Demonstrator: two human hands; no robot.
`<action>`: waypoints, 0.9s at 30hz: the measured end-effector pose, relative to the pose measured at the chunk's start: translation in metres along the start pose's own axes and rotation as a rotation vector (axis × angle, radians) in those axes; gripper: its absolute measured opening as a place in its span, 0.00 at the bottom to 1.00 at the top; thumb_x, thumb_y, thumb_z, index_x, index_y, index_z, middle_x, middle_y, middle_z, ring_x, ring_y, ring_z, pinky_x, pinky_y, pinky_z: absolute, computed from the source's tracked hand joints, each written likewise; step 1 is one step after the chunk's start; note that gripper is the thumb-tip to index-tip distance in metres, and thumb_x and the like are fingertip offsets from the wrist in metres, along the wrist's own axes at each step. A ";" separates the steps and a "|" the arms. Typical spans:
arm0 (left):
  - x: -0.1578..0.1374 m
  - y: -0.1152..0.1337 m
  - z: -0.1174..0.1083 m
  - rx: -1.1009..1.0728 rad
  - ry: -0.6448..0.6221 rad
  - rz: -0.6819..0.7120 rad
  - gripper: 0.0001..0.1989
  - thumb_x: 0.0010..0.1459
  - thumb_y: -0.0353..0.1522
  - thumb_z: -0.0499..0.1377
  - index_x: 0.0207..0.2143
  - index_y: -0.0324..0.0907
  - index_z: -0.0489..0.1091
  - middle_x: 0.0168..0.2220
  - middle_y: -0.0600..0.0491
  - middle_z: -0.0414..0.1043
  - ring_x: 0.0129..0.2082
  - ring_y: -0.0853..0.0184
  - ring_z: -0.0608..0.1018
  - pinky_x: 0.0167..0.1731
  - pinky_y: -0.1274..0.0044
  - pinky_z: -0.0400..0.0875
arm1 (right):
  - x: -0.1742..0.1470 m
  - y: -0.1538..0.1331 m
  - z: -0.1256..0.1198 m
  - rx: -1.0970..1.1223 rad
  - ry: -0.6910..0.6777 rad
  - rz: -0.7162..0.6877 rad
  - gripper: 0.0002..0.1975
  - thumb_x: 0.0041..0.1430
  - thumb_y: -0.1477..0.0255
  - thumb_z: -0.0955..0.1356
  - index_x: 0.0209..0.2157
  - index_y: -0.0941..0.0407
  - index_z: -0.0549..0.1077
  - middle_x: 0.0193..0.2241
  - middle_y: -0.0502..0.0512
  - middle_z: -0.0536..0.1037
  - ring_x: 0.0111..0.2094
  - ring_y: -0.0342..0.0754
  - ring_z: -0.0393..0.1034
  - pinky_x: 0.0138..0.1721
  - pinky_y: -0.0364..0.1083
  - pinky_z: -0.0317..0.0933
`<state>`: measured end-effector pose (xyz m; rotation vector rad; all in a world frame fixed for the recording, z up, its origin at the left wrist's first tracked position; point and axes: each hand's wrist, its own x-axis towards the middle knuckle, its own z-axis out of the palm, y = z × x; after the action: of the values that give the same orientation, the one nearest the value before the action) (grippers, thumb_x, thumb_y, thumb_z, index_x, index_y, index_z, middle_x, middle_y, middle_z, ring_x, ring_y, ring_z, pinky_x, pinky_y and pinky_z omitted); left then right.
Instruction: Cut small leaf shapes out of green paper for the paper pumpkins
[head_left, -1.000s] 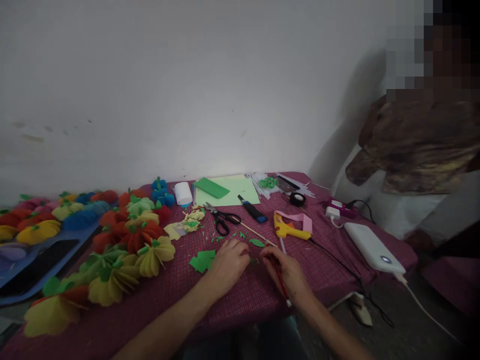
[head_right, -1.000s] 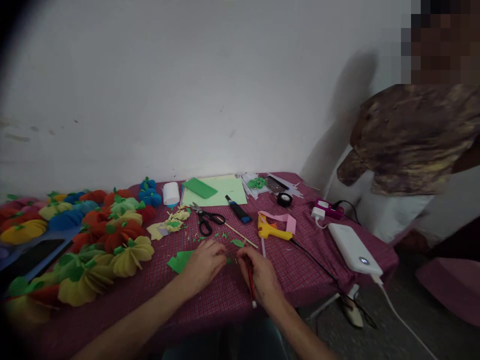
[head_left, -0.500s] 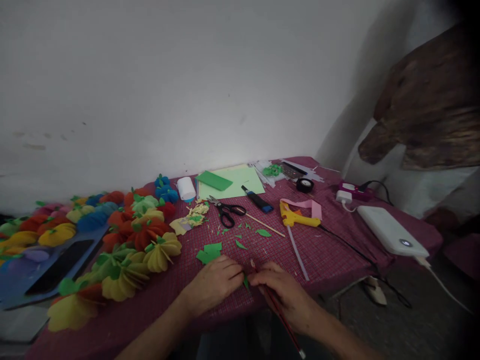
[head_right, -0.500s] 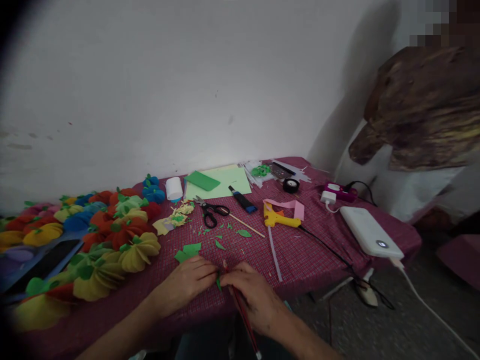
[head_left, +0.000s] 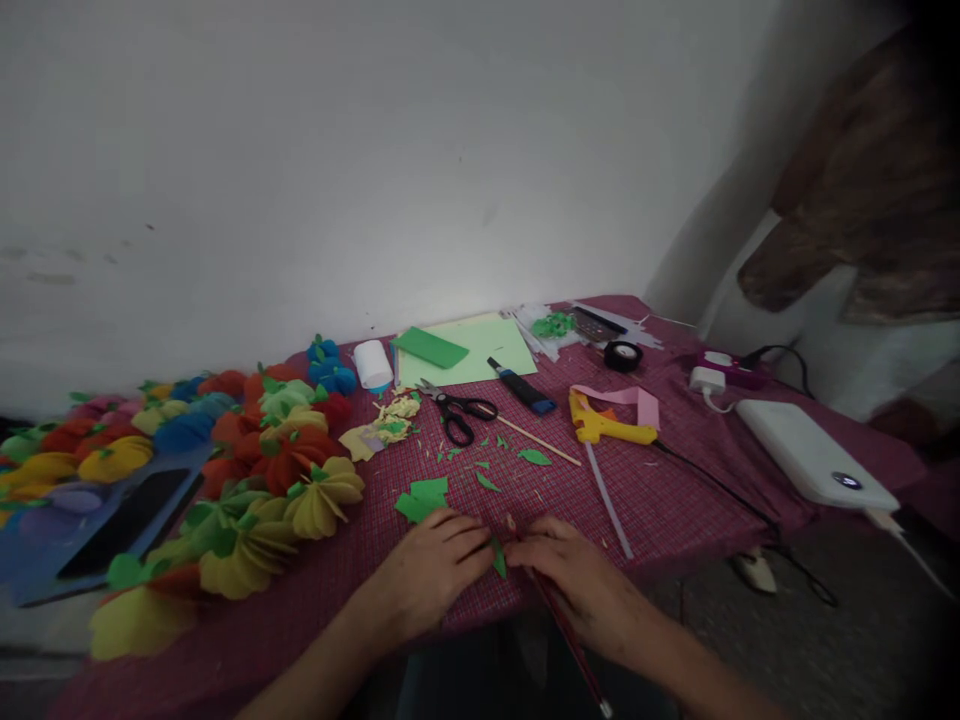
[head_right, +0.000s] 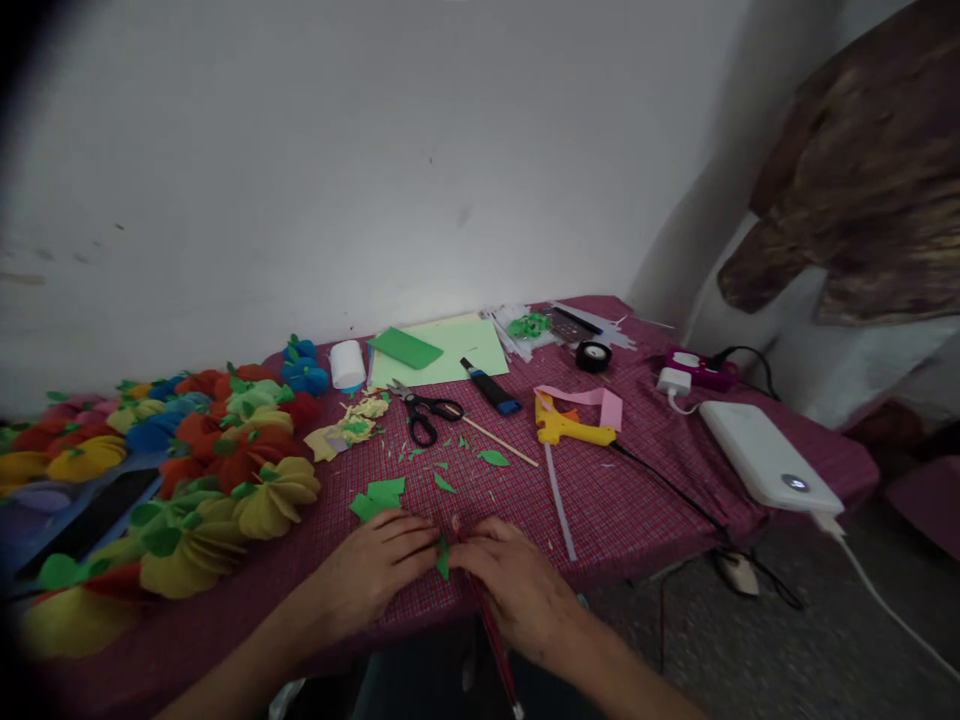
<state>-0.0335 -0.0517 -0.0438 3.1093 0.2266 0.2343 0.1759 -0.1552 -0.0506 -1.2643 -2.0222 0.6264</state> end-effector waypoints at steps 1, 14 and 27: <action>-0.002 0.001 -0.002 -0.014 -0.022 -0.017 0.14 0.62 0.30 0.52 0.51 0.42 0.65 0.51 0.49 0.69 0.52 0.60 0.68 0.53 0.66 0.57 | -0.001 0.001 0.000 0.034 0.028 0.015 0.15 0.61 0.80 0.60 0.45 0.53 0.71 0.36 0.56 0.76 0.40 0.50 0.65 0.41 0.48 0.61; -0.012 0.003 -0.009 -0.106 -0.169 -0.042 0.31 0.54 0.24 0.54 0.59 0.50 0.55 0.61 0.44 0.56 0.62 0.56 0.56 0.56 0.60 0.52 | 0.019 0.003 0.003 0.427 0.263 0.363 0.07 0.58 0.71 0.64 0.34 0.56 0.73 0.28 0.51 0.75 0.31 0.46 0.71 0.33 0.43 0.65; -0.014 0.003 -0.006 -0.180 -0.176 -0.078 0.29 0.56 0.27 0.55 0.59 0.52 0.56 0.62 0.44 0.52 0.62 0.54 0.53 0.56 0.59 0.52 | 0.023 0.012 0.009 0.382 0.162 0.367 0.05 0.56 0.74 0.65 0.34 0.54 0.72 0.29 0.50 0.76 0.32 0.45 0.72 0.34 0.42 0.65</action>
<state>-0.0479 -0.0564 -0.0404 2.9133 0.3039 -0.0199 0.1691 -0.1293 -0.0584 -1.4030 -1.4606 0.9936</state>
